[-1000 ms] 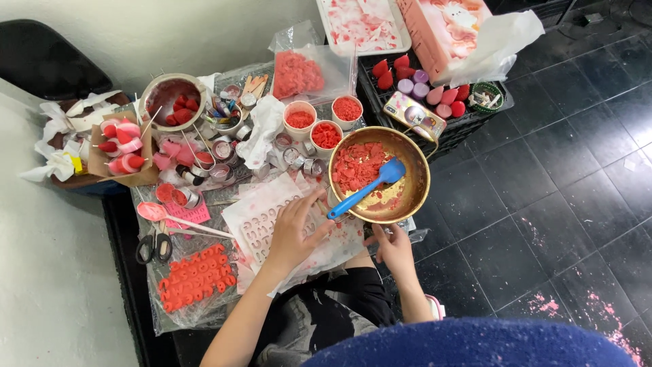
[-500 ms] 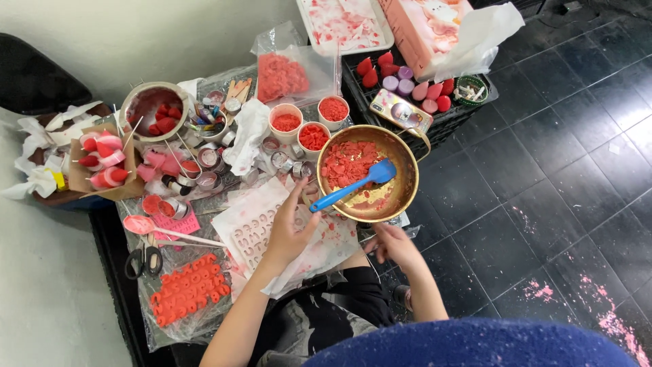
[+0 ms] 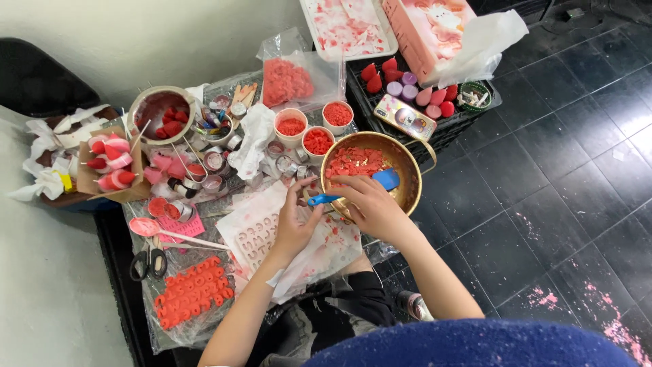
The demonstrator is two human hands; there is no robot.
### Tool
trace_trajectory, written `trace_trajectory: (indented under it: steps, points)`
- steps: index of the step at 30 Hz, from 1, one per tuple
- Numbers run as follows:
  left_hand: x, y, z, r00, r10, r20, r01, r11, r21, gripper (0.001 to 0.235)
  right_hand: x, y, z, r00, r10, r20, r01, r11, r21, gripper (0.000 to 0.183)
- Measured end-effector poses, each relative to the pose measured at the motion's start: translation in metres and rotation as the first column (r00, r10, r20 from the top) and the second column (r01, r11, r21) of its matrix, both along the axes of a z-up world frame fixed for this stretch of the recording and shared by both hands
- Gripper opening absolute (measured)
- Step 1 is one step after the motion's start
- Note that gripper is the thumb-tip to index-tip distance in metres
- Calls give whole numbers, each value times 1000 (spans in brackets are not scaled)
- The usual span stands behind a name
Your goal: The person scoops red wax pieces from a brass bowl and presses them into a silicone letter-shaped mold on the table. They add more wax from small cups, spread it with a blue spatula, and continue filling the mold cavities.
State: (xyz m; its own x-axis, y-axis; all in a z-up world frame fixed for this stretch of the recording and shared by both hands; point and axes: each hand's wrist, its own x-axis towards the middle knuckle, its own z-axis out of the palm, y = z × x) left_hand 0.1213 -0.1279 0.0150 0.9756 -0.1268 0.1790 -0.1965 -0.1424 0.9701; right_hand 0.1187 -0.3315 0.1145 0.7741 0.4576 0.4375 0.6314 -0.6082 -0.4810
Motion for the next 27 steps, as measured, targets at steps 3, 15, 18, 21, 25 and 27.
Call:
trace_trajectory:
  steps: [3, 15, 18, 21, 25, 27]
  points:
    - [2, 4, 2, 997, -16, 72, 18, 999, -28, 56, 23, 1, -17, 985, -36, -167, 12, 989, -144, 49]
    - [34, 20, 17, 909, -165, 382, 82, 971, 225, 46, 26, -128, -65, 851, -339, -402, 517, 404, 755, 6]
    - [36, 18, 5, 922, -143, 359, 79, 979, 187, 43, 8, -98, -58, 844, -265, -465, 535, 451, 714, 3]
    - [33, 15, 1, 962, -137, 236, 98, 980, 172, 47, -8, -80, -70, 852, -301, -428, 517, 611, 600, 4]
    - [31, 18, -9, 928, -111, 354, 63, 987, 145, 43, -9, -88, -54, 830, -295, -473, 506, 757, 414, 7]
    - [30, 19, -9, 921, -116, 371, 53, 983, 176, 48, -3, -99, -54, 805, -397, -440, 591, 595, 545, 6]
